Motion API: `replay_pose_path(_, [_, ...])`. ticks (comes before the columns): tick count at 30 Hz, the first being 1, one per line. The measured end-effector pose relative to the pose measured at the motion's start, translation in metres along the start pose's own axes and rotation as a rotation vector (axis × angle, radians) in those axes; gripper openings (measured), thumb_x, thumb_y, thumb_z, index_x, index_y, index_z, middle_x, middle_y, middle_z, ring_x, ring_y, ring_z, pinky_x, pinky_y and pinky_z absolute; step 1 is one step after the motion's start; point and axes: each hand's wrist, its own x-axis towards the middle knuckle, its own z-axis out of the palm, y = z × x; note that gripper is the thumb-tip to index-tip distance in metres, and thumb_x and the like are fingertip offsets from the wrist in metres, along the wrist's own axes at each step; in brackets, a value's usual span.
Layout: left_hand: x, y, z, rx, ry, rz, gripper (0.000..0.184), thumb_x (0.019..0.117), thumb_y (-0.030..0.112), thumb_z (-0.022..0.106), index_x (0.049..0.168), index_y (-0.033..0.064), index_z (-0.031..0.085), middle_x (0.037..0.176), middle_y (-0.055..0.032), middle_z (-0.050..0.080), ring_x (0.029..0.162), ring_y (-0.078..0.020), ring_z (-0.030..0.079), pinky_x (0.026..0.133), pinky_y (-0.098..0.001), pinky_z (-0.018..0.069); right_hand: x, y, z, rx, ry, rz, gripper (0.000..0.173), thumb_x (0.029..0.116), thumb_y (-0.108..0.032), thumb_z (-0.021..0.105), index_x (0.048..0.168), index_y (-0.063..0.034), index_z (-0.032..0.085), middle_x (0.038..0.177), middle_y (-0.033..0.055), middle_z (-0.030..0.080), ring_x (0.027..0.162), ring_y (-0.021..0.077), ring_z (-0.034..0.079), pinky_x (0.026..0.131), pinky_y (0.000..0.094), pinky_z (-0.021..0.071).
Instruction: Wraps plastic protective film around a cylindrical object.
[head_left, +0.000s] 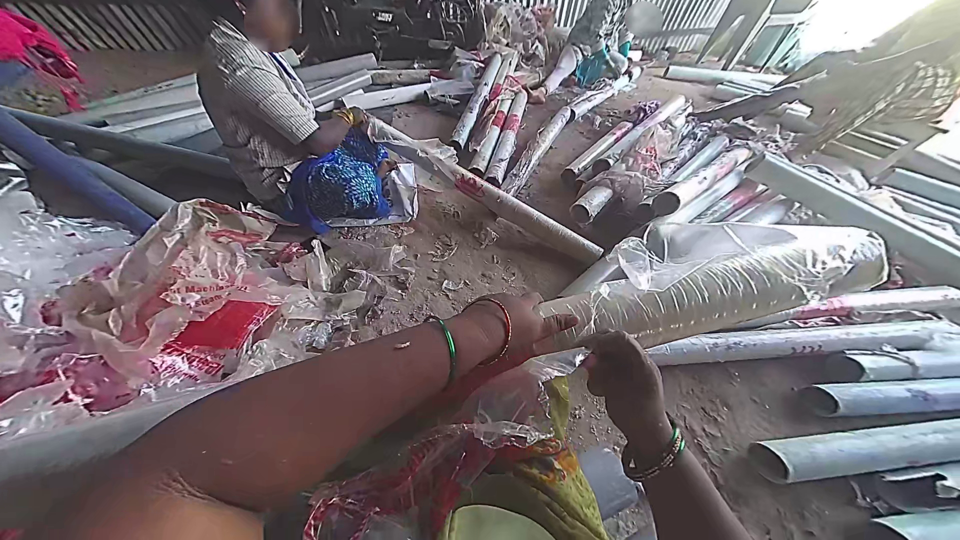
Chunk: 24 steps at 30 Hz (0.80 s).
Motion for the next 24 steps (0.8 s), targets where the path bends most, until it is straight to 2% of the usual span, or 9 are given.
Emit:
replay_pose_path(2, [0.003, 0.0, -0.003, -0.025, -0.022, 0.002, 0.07, 0.1035, 0.061, 0.037, 0.149, 0.0075, 0.047, 0.129, -0.0254, 0.062, 0.124, -0.0409, 0.058, 0.102, -0.0629, 0.0424, -0.009, -0.005, -0.002, 0.146, 0.053, 0.1, 0.002, 0.0973, -0.019, 0.062, 0.099, -0.0195, 0.061, 0.088, -0.0226, 0.065, 0.071, -0.0152, 0.056, 0.061, 0.0069, 0.0474])
replay_pose_path(4, [0.007, -0.004, -0.007, -0.081, -0.033, 0.018, 0.07, 0.1036, 0.061, 0.036, 0.147, 0.0069, 0.049, 0.13, -0.0253, 0.062, 0.126, -0.0404, 0.057, 0.104, -0.0632, 0.0408, -0.021, -0.008, -0.007, 0.186, 0.049, 0.129, 0.005, 0.0993, -0.024, 0.062, 0.101, -0.0289, 0.061, 0.089, -0.0279, 0.063, 0.069, -0.017, 0.055, 0.058, 0.0049, 0.0463])
replay_pose_path(6, [0.01, -0.009, -0.006, -0.113, -0.025, 0.042, 0.072, 0.1029, 0.062, 0.036, 0.146, 0.0057, 0.05, 0.13, -0.0264, 0.062, 0.125, -0.0413, 0.057, 0.103, -0.0653, 0.0404, -0.039, -0.005, -0.015, 0.113, -0.012, 0.075, 0.006, 0.1018, -0.032, 0.06, 0.102, -0.0285, 0.064, 0.097, -0.025, 0.065, 0.083, -0.0157, 0.058, 0.071, 0.0061, 0.0482])
replay_pose_path(9, [0.004, -0.004, -0.003, -0.092, -0.008, 0.018, 0.072, 0.1017, 0.063, 0.037, 0.15, 0.0107, 0.047, 0.129, -0.0244, 0.063, 0.125, -0.0399, 0.058, 0.102, -0.0636, 0.0414, -0.07, -0.011, -0.02, 0.031, -0.051, 0.068, 0.01, 0.1043, -0.033, 0.055, 0.106, -0.0297, 0.064, 0.105, -0.0239, 0.065, 0.098, -0.0152, 0.059, 0.083, 0.0059, 0.0486])
replay_pose_path(14, [0.0, 0.001, 0.001, -0.028, 0.011, 0.043, 0.069, 0.1025, 0.061, 0.038, 0.146, 0.0082, 0.049, 0.124, -0.0253, 0.064, 0.121, -0.0413, 0.059, 0.099, -0.0634, 0.0435, -0.111, -0.012, -0.013, 0.067, 0.017, 0.178, 0.012, 0.1041, -0.031, 0.055, 0.107, -0.0312, 0.066, 0.106, -0.0241, 0.067, 0.102, -0.0128, 0.06, 0.087, 0.0083, 0.0493])
replay_pose_path(16, [0.0, 0.0, 0.002, -0.038, 0.009, 0.048, 0.069, 0.1024, 0.061, 0.038, 0.145, 0.0078, 0.05, 0.125, -0.0252, 0.063, 0.122, -0.041, 0.059, 0.099, -0.0635, 0.0429, -0.112, -0.011, -0.013, 0.189, 0.018, 0.217, 0.015, 0.1032, -0.028, 0.056, 0.109, -0.0326, 0.069, 0.11, -0.023, 0.07, 0.097, -0.0127, 0.062, 0.082, 0.0079, 0.051])
replay_pose_path(19, [0.001, -0.004, 0.003, -0.076, 0.013, 0.062, 0.07, 0.1023, 0.062, 0.037, 0.144, 0.0078, 0.052, 0.129, -0.0247, 0.062, 0.126, -0.0404, 0.057, 0.103, -0.064, 0.0408, -0.104, -0.011, -0.022, 0.434, 0.018, 0.235, 0.022, 0.1039, -0.037, 0.056, 0.111, -0.0267, 0.074, 0.109, -0.0147, 0.074, 0.068, -0.013, 0.058, 0.061, 0.0066, 0.0468])
replay_pose_path(22, [-0.001, -0.005, 0.004, -0.08, 0.017, 0.049, 0.072, 0.1013, 0.064, 0.037, 0.146, 0.0103, 0.051, 0.131, -0.0235, 0.062, 0.127, -0.0395, 0.057, 0.104, -0.0636, 0.0405, -0.093, -0.024, -0.024, 0.372, 0.079, 0.195, 0.03, 0.1027, -0.047, 0.053, 0.108, -0.027, 0.075, 0.086, -0.0175, 0.071, 0.064, -0.0102, 0.058, 0.066, 0.009, 0.0518])
replay_pose_path(24, [-0.002, -0.006, 0.005, -0.092, 0.031, 0.051, 0.072, 0.1006, 0.065, 0.04, 0.146, 0.0095, 0.052, 0.129, -0.0246, 0.063, 0.126, -0.0408, 0.057, 0.103, -0.0646, 0.0412, -0.087, -0.03, -0.023, 0.29, 0.125, 0.172, 0.03, 0.1029, -0.047, 0.052, 0.107, -0.0281, 0.076, 0.089, -0.0172, 0.074, 0.067, -0.0103, 0.062, 0.066, 0.0079, 0.0517])
